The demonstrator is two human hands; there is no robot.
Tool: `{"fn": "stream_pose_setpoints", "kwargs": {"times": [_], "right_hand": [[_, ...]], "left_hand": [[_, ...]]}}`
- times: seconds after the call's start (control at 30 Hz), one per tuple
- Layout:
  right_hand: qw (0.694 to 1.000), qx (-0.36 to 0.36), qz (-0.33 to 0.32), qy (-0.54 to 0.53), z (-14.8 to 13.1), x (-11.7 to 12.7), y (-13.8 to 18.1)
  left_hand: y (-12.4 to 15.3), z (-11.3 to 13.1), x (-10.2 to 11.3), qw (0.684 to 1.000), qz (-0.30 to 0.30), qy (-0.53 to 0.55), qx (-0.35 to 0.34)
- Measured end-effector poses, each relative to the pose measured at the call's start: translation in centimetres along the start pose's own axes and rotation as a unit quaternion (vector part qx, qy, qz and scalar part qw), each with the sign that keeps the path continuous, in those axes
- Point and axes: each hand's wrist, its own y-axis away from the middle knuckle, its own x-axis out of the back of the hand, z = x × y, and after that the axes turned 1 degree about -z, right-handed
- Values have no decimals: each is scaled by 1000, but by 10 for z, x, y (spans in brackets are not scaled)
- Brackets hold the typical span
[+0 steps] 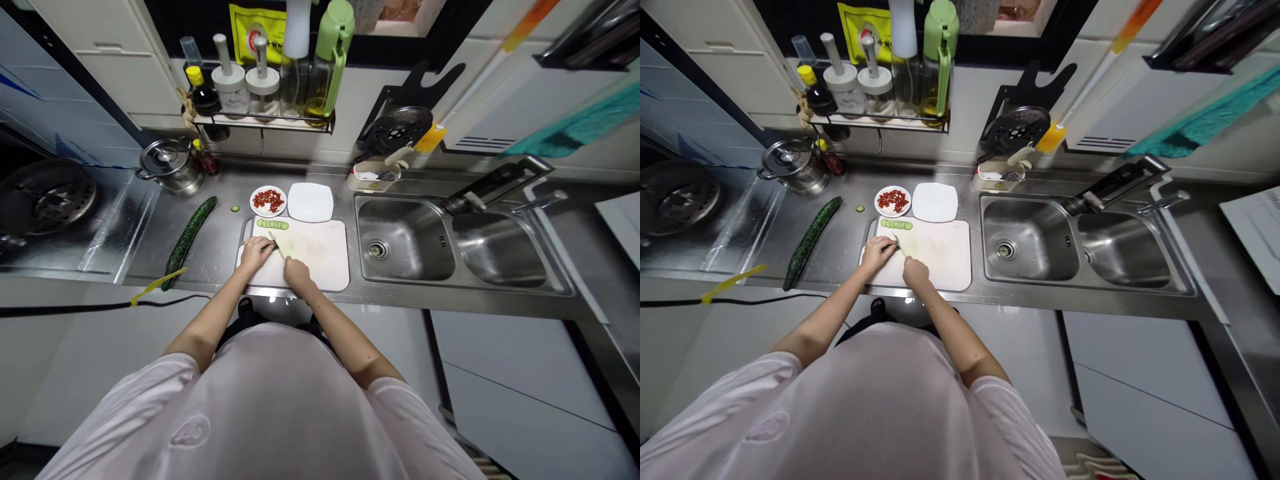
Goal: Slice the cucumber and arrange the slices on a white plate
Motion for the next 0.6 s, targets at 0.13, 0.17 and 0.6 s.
{"fn": "stream_pose_setpoints", "kwargs": {"times": [0.13, 0.17, 0.6], "right_hand": [[1000, -1, 2, -1, -5, 4, -7], [1000, -1, 2, 0, -6, 5, -7], [1000, -13, -4, 22, 12, -18, 20]], "left_hand": [[0, 1, 1, 1000, 0, -8, 2], [1, 0, 1, 1000, 1, -9, 2], [3, -2, -2, 1000, 13, 1, -4]]}}
